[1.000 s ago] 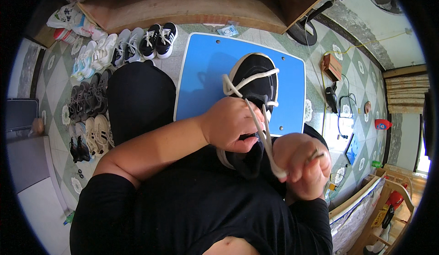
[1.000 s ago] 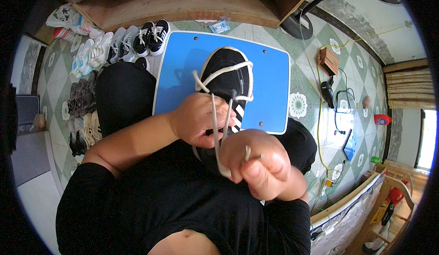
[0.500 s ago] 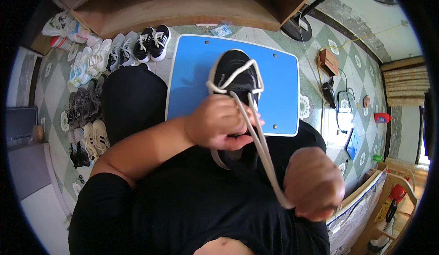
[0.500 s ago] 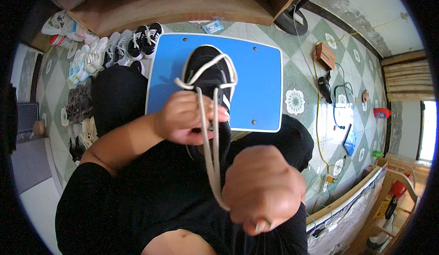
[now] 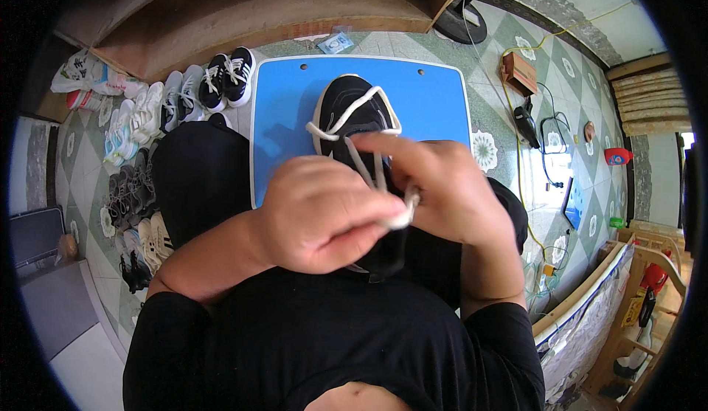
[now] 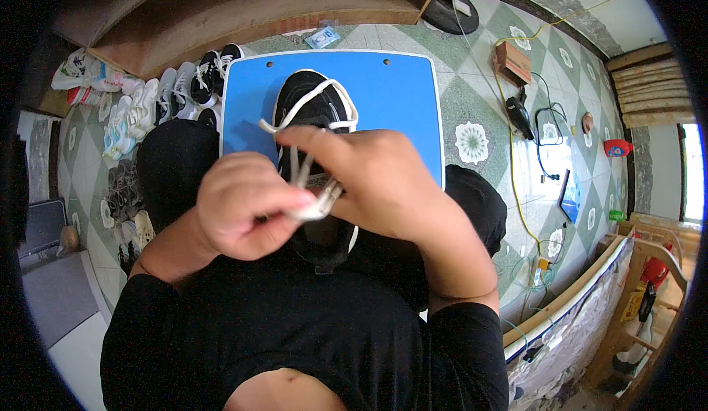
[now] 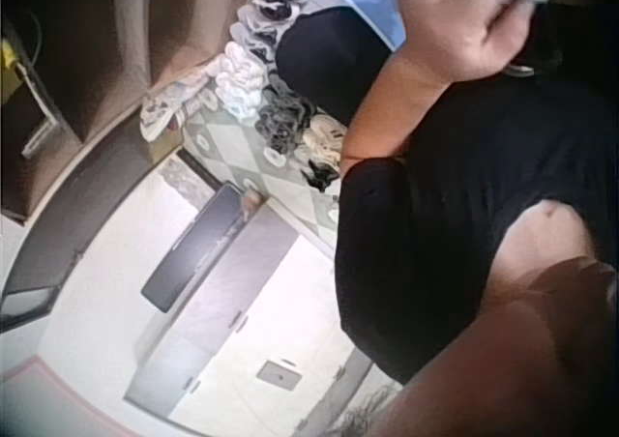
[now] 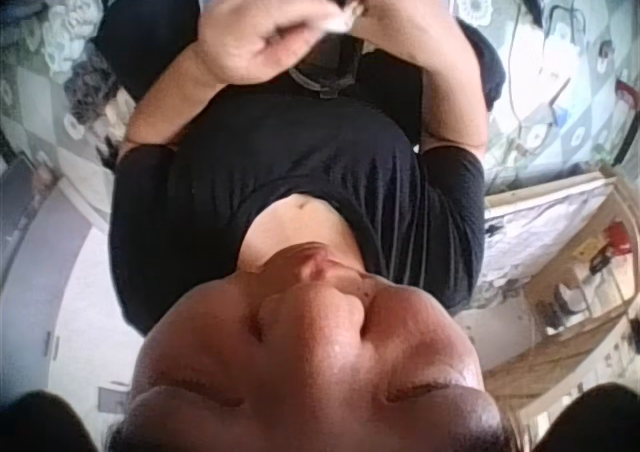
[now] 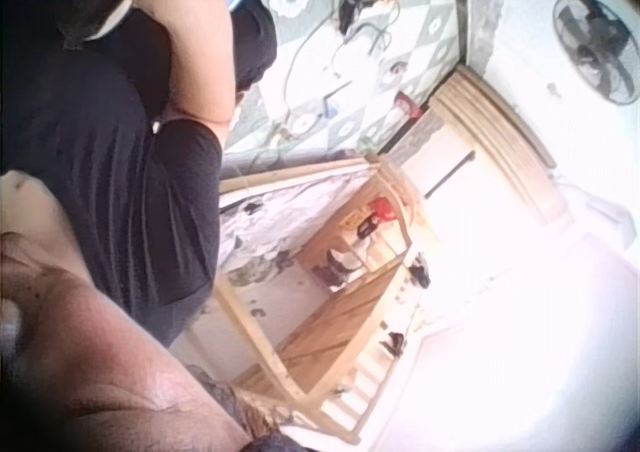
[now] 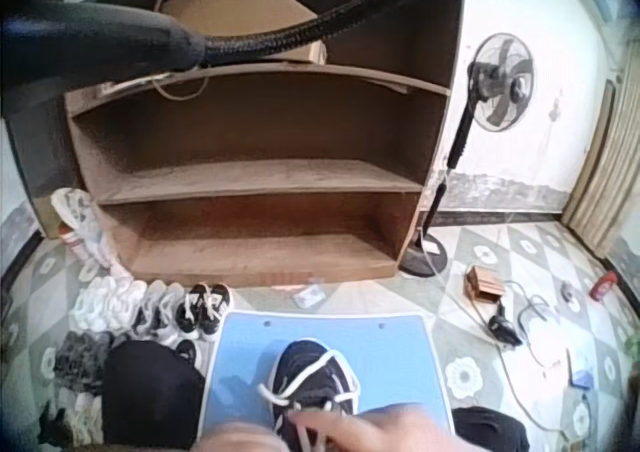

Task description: The person sits on the floor and laces a black sneaker with white laces. They thread the laces through the eyelets, pull them tight, and tie a knot. The person then picks up a second black sneaker and begins the lacing process on it as well.

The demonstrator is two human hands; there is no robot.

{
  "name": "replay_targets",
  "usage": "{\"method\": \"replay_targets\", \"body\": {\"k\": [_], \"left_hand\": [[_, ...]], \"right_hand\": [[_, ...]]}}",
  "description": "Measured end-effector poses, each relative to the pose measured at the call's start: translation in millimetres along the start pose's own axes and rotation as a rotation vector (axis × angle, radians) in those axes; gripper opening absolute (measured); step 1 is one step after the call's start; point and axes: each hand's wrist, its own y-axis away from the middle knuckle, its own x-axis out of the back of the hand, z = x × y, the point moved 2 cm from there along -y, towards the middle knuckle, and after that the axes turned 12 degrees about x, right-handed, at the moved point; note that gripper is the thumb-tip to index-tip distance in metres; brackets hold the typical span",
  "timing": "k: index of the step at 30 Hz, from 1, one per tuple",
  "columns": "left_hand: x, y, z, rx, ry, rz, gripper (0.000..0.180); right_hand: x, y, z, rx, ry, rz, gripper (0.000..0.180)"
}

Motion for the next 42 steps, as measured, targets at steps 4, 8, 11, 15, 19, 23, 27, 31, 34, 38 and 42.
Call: {"method": "replay_targets", "body": {"k": [4,8,11,15,19,23,27,31,34,38,42], "left_hand": [[10.8,-4.2,-26.3,0.064,0.381,0.049,0.015],[14.8,-9.6,-86.3,0.572,-0.036,0.042,0.016],[6.1,-4.7,-97.1,0.711,0.102,-0.119,0.011],[19.7,-11.0,-117.1,0.667,-0.080,0.298,0.012],[25.1,-15.5,-105.1,0.274,-0.298,0.591,0.014],[-7.6,8.9,-36.9,-0.274,-0.025,0.080,0.014],[-32.3,5.2,-45.1,-0.067,0.093,-0.185,0.030],[-34.9,11.6,-51.8,-0.033,-0.033,-0.184,0.040],[-38.1,18.7,-53.0,-0.135,0.012,-0.163,0.049],[-34.7,14.4,-51.8,-0.049,0.007,-0.153,0.052],[-39.9,7.9,-57.2,0.074,-0.010,-0.188,0.045]], "right_hand": [[-22.0,-1.4,9.9,0.091,-0.005,0.021,0.013],[-35.9,-3.7,8.8,0.139,0.090,0.069,0.016],[-38.9,-4.1,6.8,0.182,0.177,0.029,0.018],[-37.6,-5.3,3.1,0.200,0.203,-0.014,0.017],[-35.5,-0.9,8.7,0.145,0.097,0.124,0.014],[-35.1,7.4,19.0,-0.338,-0.481,0.358,0.015],[-27.5,5.2,21.7,-0.217,-0.475,0.346,0.021],[-25.9,2.7,25.2,-0.050,-0.270,0.305,0.023],[-20.7,1.3,20.9,-0.044,-0.399,0.293,0.026],[-15.2,-1.2,20.7,-0.372,-0.645,0.437,0.030],[-23.7,2.2,26.4,-0.278,-0.473,0.365,0.029]]}}
